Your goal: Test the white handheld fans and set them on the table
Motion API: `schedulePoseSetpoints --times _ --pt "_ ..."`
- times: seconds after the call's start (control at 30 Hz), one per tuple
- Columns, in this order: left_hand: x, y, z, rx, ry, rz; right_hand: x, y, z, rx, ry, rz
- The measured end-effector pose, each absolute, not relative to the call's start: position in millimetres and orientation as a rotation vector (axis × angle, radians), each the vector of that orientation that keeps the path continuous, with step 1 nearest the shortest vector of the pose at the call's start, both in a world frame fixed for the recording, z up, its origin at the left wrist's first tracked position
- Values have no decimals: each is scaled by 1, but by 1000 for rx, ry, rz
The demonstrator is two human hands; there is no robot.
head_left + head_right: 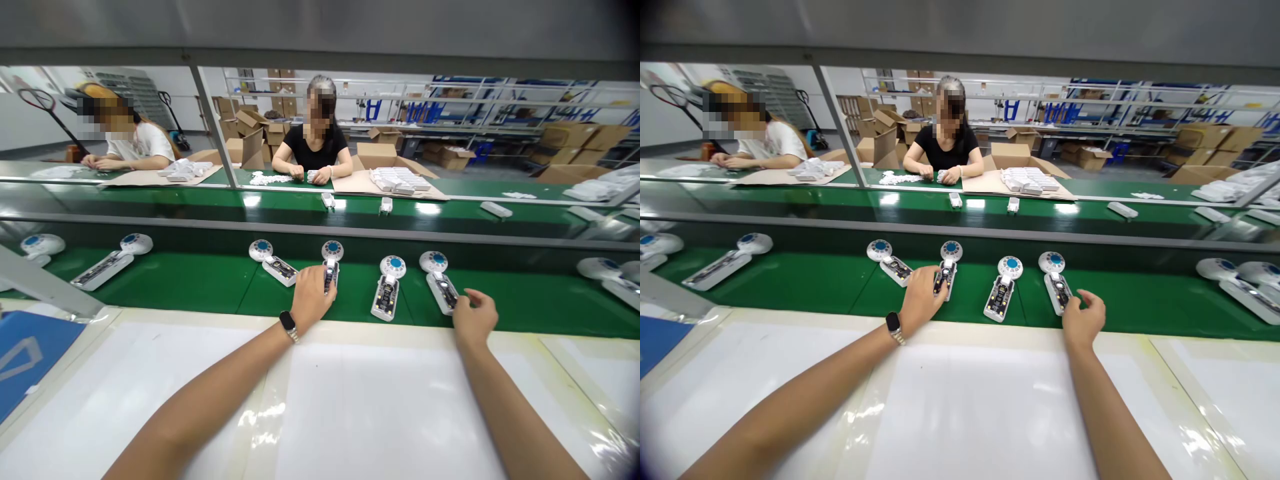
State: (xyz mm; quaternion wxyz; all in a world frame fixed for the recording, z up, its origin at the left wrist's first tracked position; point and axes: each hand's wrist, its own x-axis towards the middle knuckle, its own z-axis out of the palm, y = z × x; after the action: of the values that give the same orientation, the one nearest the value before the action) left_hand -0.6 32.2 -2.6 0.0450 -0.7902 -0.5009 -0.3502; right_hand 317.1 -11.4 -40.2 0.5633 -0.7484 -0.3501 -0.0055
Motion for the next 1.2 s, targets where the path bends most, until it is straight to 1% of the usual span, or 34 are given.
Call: schedulePoseSetpoints --times 0.1,0.2,0.37,0.47,0.53,0.6,0.67,0.8,0.9,1.0,1.07,1.13,1.2 --pt "-8 42 -8 -2549 -1712 -1023 323 -9 -41 -1899 -812 77" --pt "-15 52 -13 -2672 -1807 -1118 317 -9 -37 -1958 -924 184" --pt "-14 57 -18 -2469 -2188 -1286 303 -11 -28 -2092 -1054 232" --pt "-14 57 -18 -2427 -2367 -1253 294 -11 -26 -2166 -1208 269" --pt "-18 59 -18 -2407 -2423 -1217 289 -12 -26 -2148 -1281 307" --pt "-22 63 -18 -2360 -2475 -1256 286 -13 -27 -2043 -1259 373" --pt "-25 67 -17 -2303 -2565 -1457 283 -14 -28 -1880 -1122 489" --pt "-21 67 -9 -2249 -2641 -2245 276 -17 -26 -1511 -794 750" --pt "-12 59 -1 -2371 -2511 -2571 267 -19 -20 -1184 -689 985" --pt "-5 48 5 -2636 -2249 -2966 257 -24 -15 -1016 -715 1213" --pt "-3 43 7 -2835 -2193 -3020 251 -29 -13 -1002 -740 1304" --pt "-3 39 9 -2973 -2227 -2887 244 -34 -11 -1013 -766 1333" --pt "-2 37 12 -3023 -2166 -2820 238 -37 -10 -1033 -790 1326"
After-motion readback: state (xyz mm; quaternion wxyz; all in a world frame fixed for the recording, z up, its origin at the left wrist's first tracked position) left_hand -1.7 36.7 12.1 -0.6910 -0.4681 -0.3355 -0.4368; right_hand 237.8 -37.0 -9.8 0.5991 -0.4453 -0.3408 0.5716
